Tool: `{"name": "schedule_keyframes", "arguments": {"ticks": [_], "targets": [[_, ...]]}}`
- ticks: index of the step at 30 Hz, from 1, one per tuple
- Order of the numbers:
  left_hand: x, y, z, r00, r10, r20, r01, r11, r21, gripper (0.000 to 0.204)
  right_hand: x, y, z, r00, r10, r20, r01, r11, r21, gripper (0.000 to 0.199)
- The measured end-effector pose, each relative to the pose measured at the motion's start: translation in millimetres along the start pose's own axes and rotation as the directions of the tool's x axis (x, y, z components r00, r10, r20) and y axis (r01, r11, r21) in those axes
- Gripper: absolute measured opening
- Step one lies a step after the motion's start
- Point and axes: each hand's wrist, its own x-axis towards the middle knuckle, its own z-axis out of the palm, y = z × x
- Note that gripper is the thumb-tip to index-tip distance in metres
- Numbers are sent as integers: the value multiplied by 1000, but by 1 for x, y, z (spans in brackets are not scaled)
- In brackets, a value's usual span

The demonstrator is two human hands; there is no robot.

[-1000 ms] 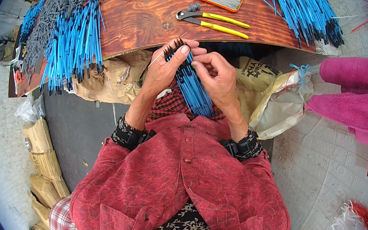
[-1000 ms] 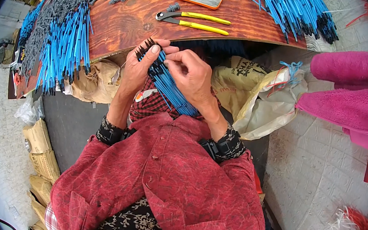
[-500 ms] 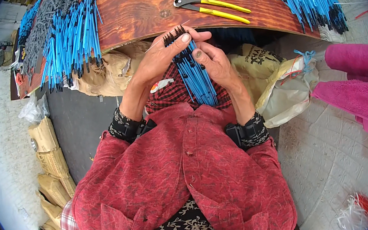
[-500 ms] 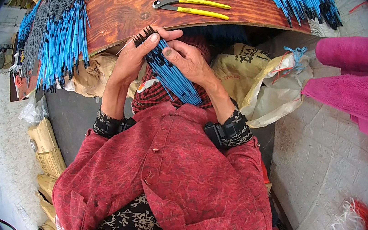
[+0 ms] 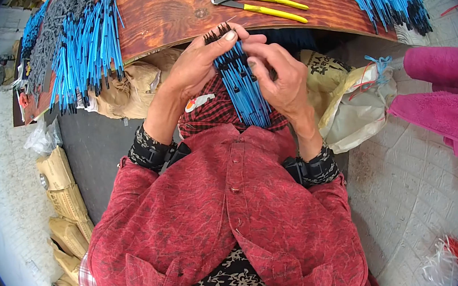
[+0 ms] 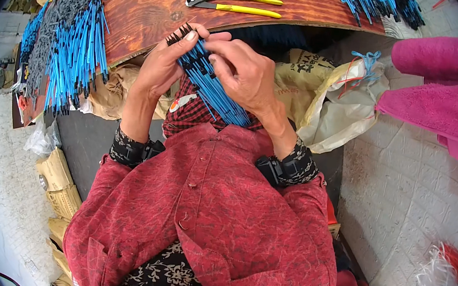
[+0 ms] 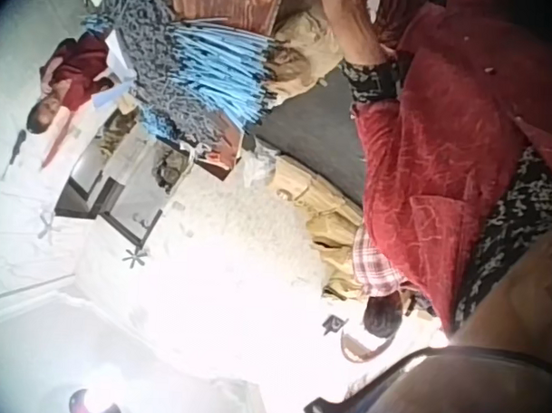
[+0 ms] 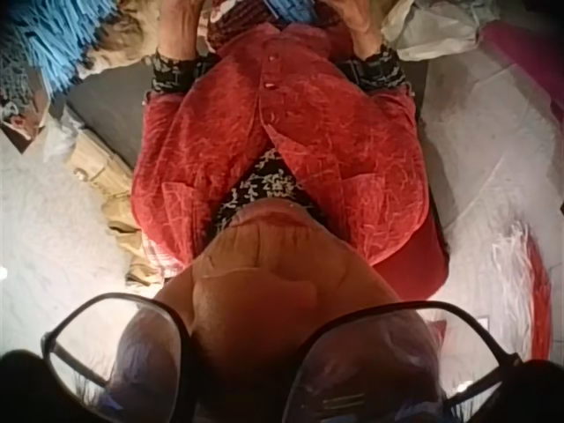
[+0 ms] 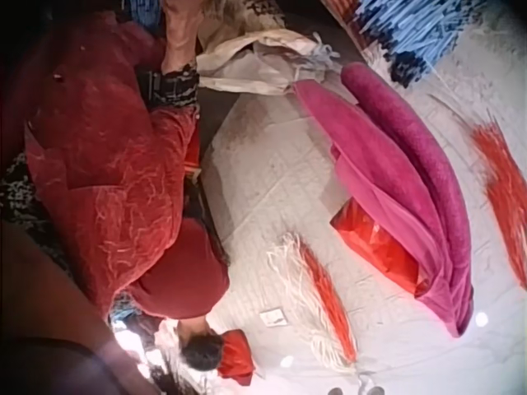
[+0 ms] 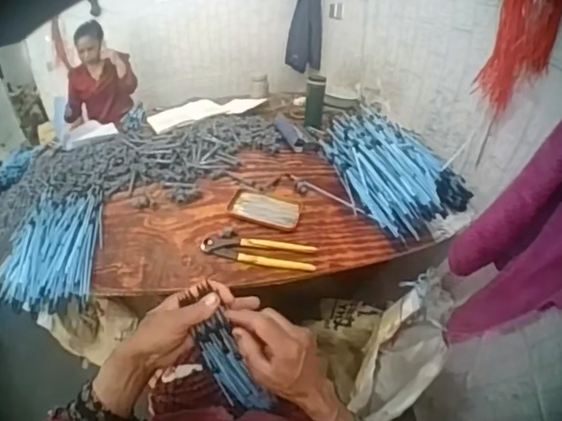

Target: Assembling blue cable bundles into black plastic mounting brackets on a production floor.

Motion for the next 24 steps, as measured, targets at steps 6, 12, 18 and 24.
{"name": "schedule_keyframes", "arguments": {"ticks": [6, 12, 18, 24], "targets": [[2, 2, 3, 1000, -14, 20, 14, 999, 44, 25, 3, -2, -15, 927, 144, 346, -180, 981, 73, 34], [-2, 3, 3, 993, -82, 80, 84, 996, -18, 27, 8, 3, -47, 491, -200, 848, -577, 655, 488, 30], [1, 0, 5, 995, -34, 94, 25, 995, 96, 27, -1, 0, -23, 799, 208, 564, -507, 737, 446, 38], [1, 4, 6, 991, -104, 89, 108, 993, -44, 27, -6, 4, -19, 858, 15, 514, -227, 908, 353, 39]]}}
